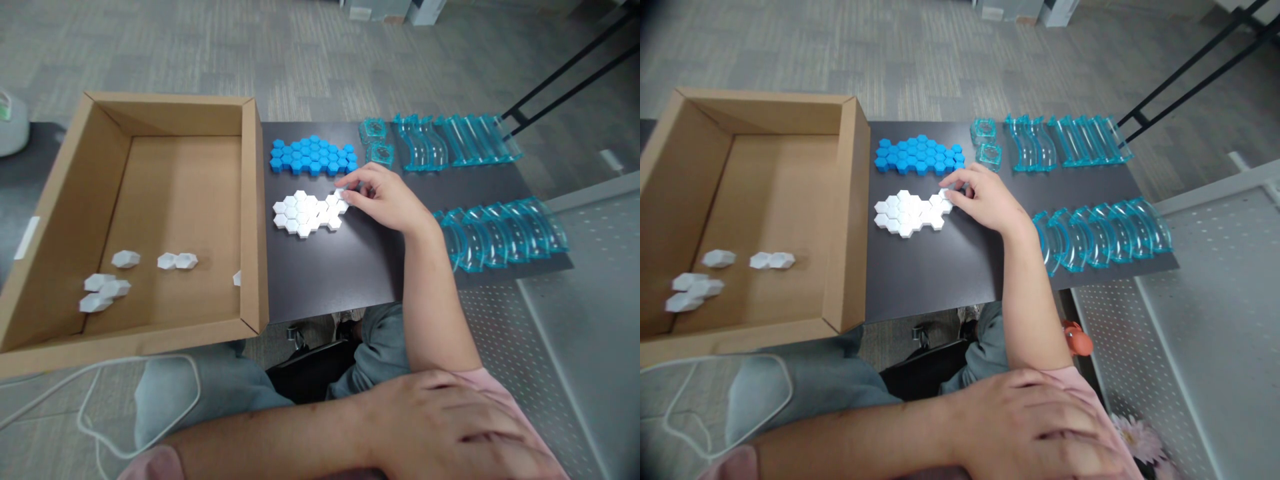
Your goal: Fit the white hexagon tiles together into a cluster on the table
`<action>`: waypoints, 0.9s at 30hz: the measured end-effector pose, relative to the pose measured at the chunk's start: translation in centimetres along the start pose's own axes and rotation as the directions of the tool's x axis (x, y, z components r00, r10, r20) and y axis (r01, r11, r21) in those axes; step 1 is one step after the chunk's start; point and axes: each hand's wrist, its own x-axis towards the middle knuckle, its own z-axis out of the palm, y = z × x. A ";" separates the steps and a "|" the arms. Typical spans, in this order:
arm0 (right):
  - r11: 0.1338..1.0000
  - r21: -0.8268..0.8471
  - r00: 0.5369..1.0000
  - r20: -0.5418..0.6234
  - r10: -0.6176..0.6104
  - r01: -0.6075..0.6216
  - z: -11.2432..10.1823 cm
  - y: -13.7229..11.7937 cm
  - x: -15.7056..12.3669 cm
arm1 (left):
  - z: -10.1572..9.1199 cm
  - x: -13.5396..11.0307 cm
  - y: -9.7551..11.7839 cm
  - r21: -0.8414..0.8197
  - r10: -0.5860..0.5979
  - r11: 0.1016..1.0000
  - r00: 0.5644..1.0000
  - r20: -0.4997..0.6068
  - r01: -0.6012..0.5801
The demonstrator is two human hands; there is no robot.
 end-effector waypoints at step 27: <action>0.993 0.085 0.996 -0.020 0.083 -0.081 -0.4 0.5 -0.4 | 0.1 -0.1 0.0 -0.036 -0.007 0.999 1.000 0.003 0.007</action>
